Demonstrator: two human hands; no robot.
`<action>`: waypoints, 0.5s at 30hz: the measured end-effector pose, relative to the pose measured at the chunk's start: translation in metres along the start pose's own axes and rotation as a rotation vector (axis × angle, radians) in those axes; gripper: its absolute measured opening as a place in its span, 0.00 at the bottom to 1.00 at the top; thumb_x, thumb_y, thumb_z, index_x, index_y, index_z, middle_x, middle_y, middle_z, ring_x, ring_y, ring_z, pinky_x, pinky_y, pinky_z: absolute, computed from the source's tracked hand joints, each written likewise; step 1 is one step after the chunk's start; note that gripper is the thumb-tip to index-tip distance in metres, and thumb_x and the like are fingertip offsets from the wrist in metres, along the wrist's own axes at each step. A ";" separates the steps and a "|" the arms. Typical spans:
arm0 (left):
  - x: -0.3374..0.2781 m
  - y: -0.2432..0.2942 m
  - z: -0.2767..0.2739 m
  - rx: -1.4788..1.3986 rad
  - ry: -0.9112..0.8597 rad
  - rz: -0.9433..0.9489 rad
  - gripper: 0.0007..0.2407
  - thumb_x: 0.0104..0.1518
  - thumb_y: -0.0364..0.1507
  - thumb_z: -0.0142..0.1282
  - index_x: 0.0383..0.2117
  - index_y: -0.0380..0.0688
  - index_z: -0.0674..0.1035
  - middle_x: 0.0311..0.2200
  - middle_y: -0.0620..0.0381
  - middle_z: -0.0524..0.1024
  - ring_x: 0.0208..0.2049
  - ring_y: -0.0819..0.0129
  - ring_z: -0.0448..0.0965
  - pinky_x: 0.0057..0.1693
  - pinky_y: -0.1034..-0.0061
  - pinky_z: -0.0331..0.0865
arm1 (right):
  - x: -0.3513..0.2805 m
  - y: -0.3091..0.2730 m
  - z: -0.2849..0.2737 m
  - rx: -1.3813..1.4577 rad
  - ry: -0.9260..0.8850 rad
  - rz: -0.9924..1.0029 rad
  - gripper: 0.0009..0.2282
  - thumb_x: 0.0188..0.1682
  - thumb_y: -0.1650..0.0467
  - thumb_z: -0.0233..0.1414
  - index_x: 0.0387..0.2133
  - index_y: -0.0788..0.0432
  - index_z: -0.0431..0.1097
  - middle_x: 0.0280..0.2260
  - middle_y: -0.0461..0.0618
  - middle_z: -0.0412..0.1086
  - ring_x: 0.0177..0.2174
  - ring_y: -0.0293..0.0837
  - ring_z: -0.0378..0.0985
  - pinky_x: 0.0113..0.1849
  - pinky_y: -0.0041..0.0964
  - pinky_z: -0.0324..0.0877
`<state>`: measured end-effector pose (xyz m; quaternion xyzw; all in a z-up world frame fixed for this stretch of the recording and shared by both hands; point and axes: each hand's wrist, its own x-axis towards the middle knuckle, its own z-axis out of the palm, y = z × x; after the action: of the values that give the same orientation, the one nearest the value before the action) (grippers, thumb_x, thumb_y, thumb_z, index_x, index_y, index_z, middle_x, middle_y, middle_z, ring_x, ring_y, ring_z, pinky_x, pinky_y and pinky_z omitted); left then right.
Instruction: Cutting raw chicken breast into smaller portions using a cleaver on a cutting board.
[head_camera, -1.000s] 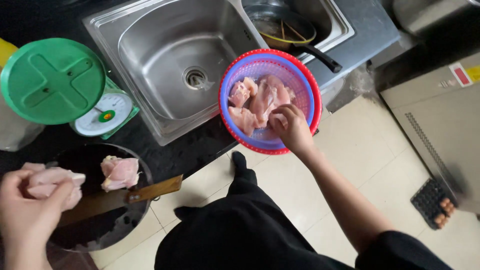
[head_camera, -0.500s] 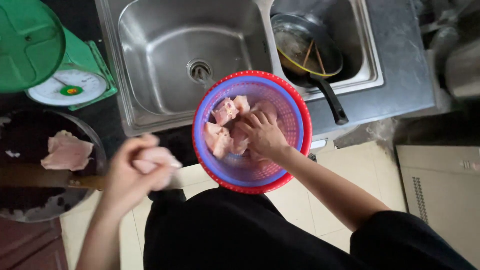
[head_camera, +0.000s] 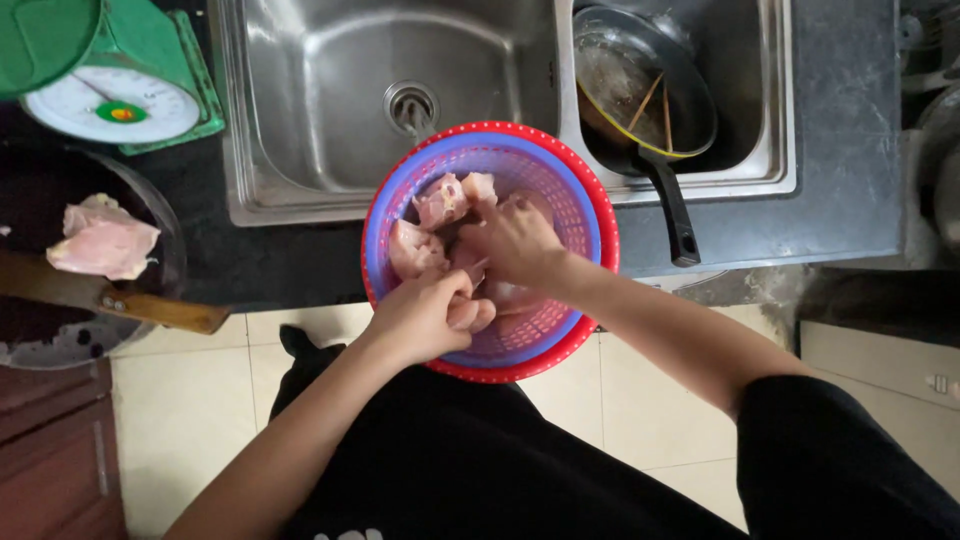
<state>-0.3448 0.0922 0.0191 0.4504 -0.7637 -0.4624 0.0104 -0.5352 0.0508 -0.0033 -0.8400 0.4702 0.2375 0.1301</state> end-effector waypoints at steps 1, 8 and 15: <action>0.002 -0.004 0.007 -0.005 0.004 -0.007 0.17 0.40 0.30 0.68 0.36 0.44 0.75 0.38 0.47 0.80 0.41 0.50 0.82 0.46 0.59 0.74 | 0.001 0.005 -0.004 -0.003 -0.003 -0.008 0.14 0.43 0.60 0.58 0.43 0.45 0.73 0.52 0.57 0.67 0.47 0.55 0.77 0.49 0.52 0.69; 0.011 0.008 0.038 0.258 0.010 -0.038 0.21 0.42 0.35 0.69 0.44 0.47 0.77 0.46 0.36 0.74 0.40 0.40 0.80 0.47 0.54 0.75 | 0.011 0.038 -0.014 0.292 -0.073 -0.162 0.19 0.36 0.61 0.63 0.43 0.38 0.74 0.41 0.46 0.76 0.42 0.53 0.79 0.44 0.51 0.73; 0.016 0.014 0.070 0.496 0.072 -0.007 0.19 0.51 0.40 0.61 0.44 0.42 0.79 0.45 0.38 0.74 0.42 0.41 0.76 0.44 0.57 0.76 | 0.012 0.060 -0.029 0.465 -0.046 -0.169 0.25 0.32 0.59 0.67 0.47 0.42 0.76 0.42 0.46 0.78 0.43 0.51 0.79 0.47 0.47 0.71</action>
<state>-0.3939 0.1316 -0.0175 0.4582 -0.8512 -0.2446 -0.0748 -0.5731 -0.0019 0.0154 -0.8183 0.4370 0.1303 0.3499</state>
